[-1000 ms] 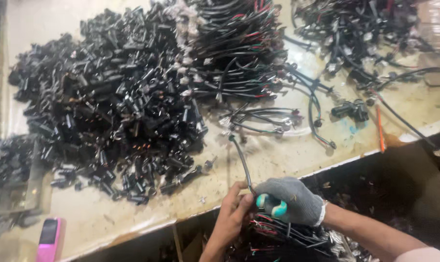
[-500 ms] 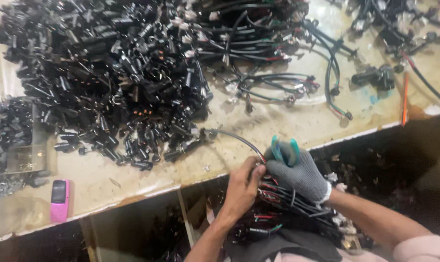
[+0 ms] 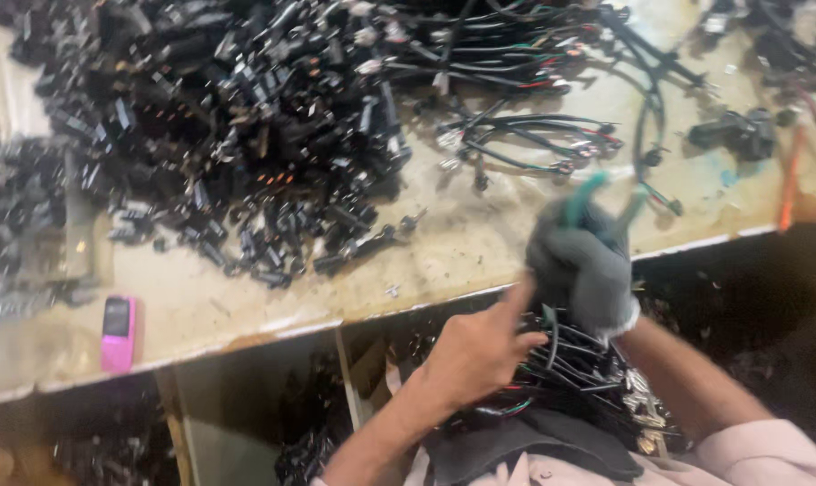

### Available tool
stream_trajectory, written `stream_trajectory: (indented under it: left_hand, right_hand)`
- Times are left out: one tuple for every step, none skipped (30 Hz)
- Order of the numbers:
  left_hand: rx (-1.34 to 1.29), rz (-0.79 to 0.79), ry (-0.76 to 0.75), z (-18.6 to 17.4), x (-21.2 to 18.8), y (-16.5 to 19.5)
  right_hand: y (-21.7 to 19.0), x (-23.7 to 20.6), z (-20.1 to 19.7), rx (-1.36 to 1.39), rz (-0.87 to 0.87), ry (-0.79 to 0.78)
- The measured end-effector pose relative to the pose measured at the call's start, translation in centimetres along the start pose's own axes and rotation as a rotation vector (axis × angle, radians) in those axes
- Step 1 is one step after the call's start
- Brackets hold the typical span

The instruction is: The person repeatedly picks small black cylindrical components and wires from a table, then joins them by hand. The assembled units are placed into a pile on the table. The person wears a glove on the right hand and uses both hands to manipulate the parts.

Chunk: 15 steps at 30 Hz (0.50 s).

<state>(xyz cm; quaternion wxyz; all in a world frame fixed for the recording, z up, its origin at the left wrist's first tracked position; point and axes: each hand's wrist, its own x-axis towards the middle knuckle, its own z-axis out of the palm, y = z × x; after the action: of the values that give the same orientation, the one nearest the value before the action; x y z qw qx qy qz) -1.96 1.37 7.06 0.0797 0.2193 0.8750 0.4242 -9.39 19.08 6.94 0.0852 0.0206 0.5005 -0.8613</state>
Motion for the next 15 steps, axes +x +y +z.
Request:
stream_trajectory:
  left_hand:
    - [0.251,-0.006,-0.137,-0.4,-0.1,0.3]
    - [0.501,-0.018,-0.278,-0.9,-0.5,0.5]
    - [0.475,-0.012,-0.265,-1.5,-0.9,0.6]
    - [0.451,-0.004,-0.256,-2.2,-1.4,0.6]
    - [0.428,0.007,-0.268,-3.0,-2.1,0.5]
    - [0.355,-0.008,-0.323,-3.8,-2.9,0.3]
    - [0.279,-0.015,-0.377,-4.6,-3.3,-0.1]
    - [0.196,-0.012,-0.427,-5.3,-3.7,-0.7]
    - [0.266,0.031,-0.120,-5.9,-3.7,-1.7]
    - [0.322,0.067,0.197,-6.3,-3.6,-2.7]
    - [0.544,-0.054,0.282,-6.9,-3.2,-4.2]
    - [0.769,-0.186,0.360,-7.5,-2.6,-6.1]
    - [0.867,-0.232,0.381,-7.8,-1.9,-7.8]
    - [0.968,-0.271,0.387,-8.0,-1.4,-9.3]
    - [0.962,-0.262,0.351,-7.8,-1.4,-10.4]
  right_hand:
    - [-0.2,1.8,-0.4,-0.408,-0.031,0.009]
    - [-0.2,3.6,-0.7,-0.768,-0.222,-0.022]
    - [0.1,5.6,-0.9,-1.120,-0.438,-0.062]
    - [0.6,7.7,-0.9,-1.261,-0.460,-0.159]
    - [1.4,9.4,-0.5,-1.392,-0.473,-0.241]
    - [2.3,10.5,0.0,-1.519,-0.485,-0.312]
    - [2.8,11.5,0.4,-1.462,-0.508,-0.332]
    - [3.2,11.9,0.9,-1.417,-0.532,-0.347]
    - [3.4,11.7,1.2,-1.382,-0.560,-0.361]
    - [3.5,11.1,1.5,-1.308,-0.564,-0.338]
    - [3.4,9.8,1.5,-1.236,-0.563,-0.331]
    - [3.3,8.4,1.4,-1.158,-0.560,-0.327]
    - [3.1,6.6,1.2,-1.145,-0.597,-0.476]
    - [3.0,4.5,0.8,-1.123,-0.627,-0.611]
    - [2.8,3.4,0.4,-1.294,-0.539,-0.642]
